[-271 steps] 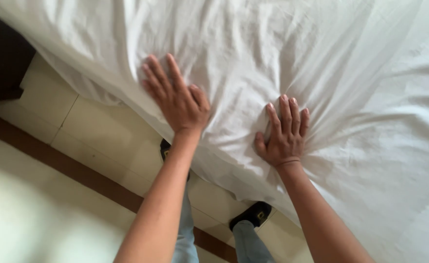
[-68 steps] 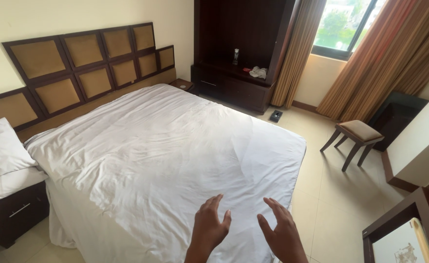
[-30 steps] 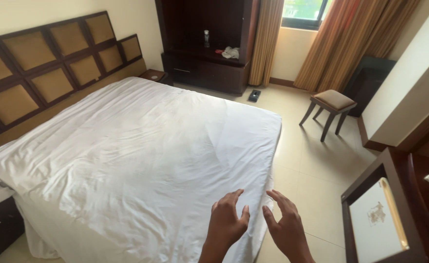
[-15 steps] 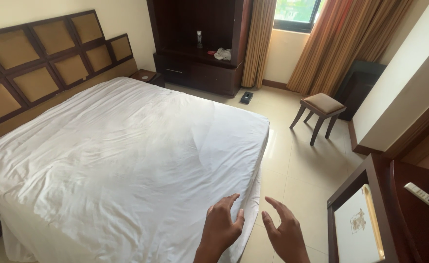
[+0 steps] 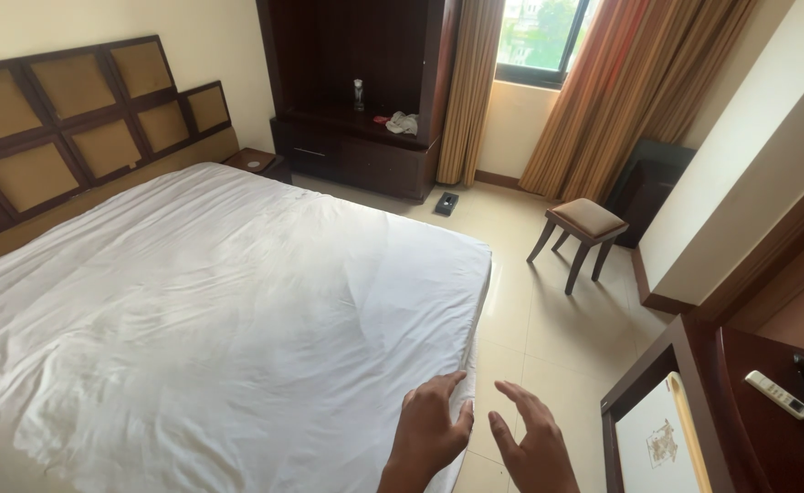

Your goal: The person smooths a white bedsheet on a bed and then arranges two white pillows against the headboard. The person uses their hands to flatten the sheet and position the pillows.

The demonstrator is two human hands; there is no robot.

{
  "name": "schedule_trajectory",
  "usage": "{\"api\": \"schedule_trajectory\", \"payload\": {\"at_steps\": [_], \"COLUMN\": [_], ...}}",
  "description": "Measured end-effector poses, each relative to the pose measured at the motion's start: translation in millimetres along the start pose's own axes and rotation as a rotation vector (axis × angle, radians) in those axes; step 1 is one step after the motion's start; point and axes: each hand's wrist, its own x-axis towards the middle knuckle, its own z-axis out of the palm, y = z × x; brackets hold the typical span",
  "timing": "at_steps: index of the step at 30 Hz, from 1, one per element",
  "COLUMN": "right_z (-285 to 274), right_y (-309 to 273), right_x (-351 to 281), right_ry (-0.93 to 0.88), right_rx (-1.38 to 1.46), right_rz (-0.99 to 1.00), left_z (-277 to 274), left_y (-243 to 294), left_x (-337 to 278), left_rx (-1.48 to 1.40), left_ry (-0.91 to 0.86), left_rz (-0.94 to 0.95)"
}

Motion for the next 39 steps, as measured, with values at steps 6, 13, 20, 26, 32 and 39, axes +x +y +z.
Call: {"api": "schedule_trajectory", "payload": {"at_steps": [6, 13, 20, 26, 32, 39], "right_z": [0, 8, 19, 12, 29, 22], "right_y": [-2, 14, 64, 48, 18, -26], "right_x": [18, 73, 136, 158, 143, 120], "right_ry": [0.030, -0.030, -0.166, -0.355, -0.504, -0.533], "right_rx": [0.030, 0.107, 0.154, 0.234, 0.295, 0.288], "right_rz": [-0.063, -0.165, -0.324, -0.369, -0.430, -0.513], "left_z": [3, 7, 43, 45, 32, 6], "left_y": [-11, -8, -3, 15, 15, 27], "left_x": [15, 44, 65, 46, 7, -21], "left_rx": [0.027, 0.060, 0.118, 0.148, 0.227, 0.266], "left_ry": [-0.003, 0.084, 0.207, 0.333, 0.473, 0.598], "left_rz": [-0.029, -0.124, -0.274, -0.454, -0.519, -0.451]}}
